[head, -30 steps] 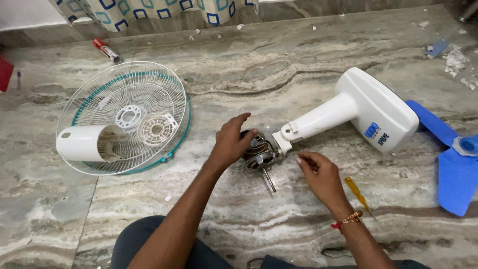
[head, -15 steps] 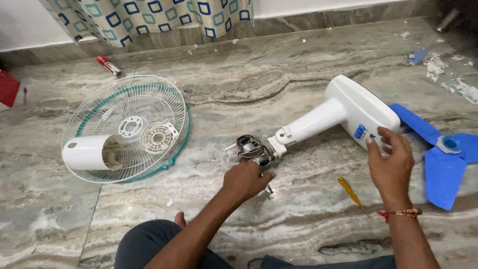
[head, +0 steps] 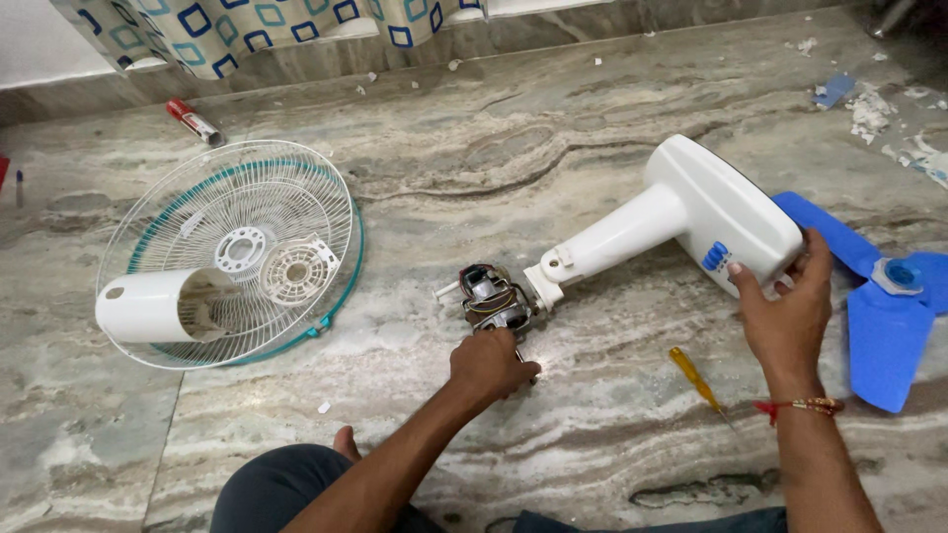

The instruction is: The person disassembles a white Supreme brand fan using a yellow screwdriver. They remove the front grille, unscrew the motor housing, and separate the motor from the fan body, leaving the components on the floor.

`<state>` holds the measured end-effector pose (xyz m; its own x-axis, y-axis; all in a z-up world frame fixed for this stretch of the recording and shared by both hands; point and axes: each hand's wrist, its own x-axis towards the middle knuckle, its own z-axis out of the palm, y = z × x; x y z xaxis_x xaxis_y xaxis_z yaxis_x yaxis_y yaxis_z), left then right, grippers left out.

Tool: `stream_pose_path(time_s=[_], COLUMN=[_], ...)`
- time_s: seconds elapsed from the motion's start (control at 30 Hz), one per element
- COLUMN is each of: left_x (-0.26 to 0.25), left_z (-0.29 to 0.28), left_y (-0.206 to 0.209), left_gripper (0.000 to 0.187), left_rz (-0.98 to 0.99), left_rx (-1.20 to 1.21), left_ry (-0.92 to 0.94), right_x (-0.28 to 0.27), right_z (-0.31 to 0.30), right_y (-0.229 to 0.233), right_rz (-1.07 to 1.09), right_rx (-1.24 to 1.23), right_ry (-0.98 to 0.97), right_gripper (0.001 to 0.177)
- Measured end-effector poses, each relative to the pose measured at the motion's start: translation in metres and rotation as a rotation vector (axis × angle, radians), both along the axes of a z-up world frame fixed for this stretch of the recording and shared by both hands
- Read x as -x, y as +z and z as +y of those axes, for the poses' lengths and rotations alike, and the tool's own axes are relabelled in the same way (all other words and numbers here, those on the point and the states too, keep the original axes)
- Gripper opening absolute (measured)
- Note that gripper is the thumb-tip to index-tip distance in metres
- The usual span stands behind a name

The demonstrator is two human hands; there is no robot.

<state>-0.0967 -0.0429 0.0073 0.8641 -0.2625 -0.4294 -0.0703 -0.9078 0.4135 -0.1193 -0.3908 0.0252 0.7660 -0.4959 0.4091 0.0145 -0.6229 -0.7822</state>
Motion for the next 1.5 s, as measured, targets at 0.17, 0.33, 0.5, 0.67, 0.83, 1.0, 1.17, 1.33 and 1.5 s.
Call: stream_pose_path(time_s=[0.17, 0.33, 0.5, 0.67, 0.83, 1.0, 1.17, 1.33, 1.5], left_x=[0.001, -0.016, -0.043, -0.064, -0.067, -0.067, -0.071, -0.079, -0.079], left_z=[0.001, 0.01, 0.032, 0.048, 0.061, 0.063, 0.071, 0.069, 0.061], left_y=[-0.009, -0.016, -0.019, -0.024, -0.018, 0.009, 0.032, 0.024, 0.0], left_gripper=[0.031, 0.026, 0.026, 0.027, 0.037, 0.043, 0.042, 0.073, 0.088], left_rz=[-0.071, -0.122, -0.098, -0.222, -0.305, -0.306, -0.692, -0.907, -0.797], left_rx=[0.045, 0.054, 0.06, -0.036, -0.059, -0.118, 0.16, 0.405, 0.295], left_ry=[0.027, 0.117, 0.213, 0.271, 0.291, 0.296, 0.176, -0.025, -0.052], right_x=[0.007, 0.01, 0.015, 0.021, 0.025, 0.025, 0.018, 0.014, 0.016], right_z=[-0.001, 0.006, 0.023, 0.043, 0.055, 0.059, 0.059, 0.06, 0.054], right_y=[0.001, 0.003, 0.011, 0.02, 0.022, 0.019, 0.016, 0.014, 0.012], right_rz=[-0.028, 0.035, 0.039, 0.111, 0.111, 0.062, 0.034, 0.206, 0.275], right_rx=[0.045, 0.054, 0.043, 0.089, 0.11, 0.148, 0.163, 0.063, 0.063], right_ry=[0.03, -0.03, -0.021, -0.028, 0.019, 0.066, 0.15, 0.081, 0.065], right_gripper=[0.08, 0.065, 0.055, 0.058, 0.06, 0.067, 0.075, 0.072, 0.073])
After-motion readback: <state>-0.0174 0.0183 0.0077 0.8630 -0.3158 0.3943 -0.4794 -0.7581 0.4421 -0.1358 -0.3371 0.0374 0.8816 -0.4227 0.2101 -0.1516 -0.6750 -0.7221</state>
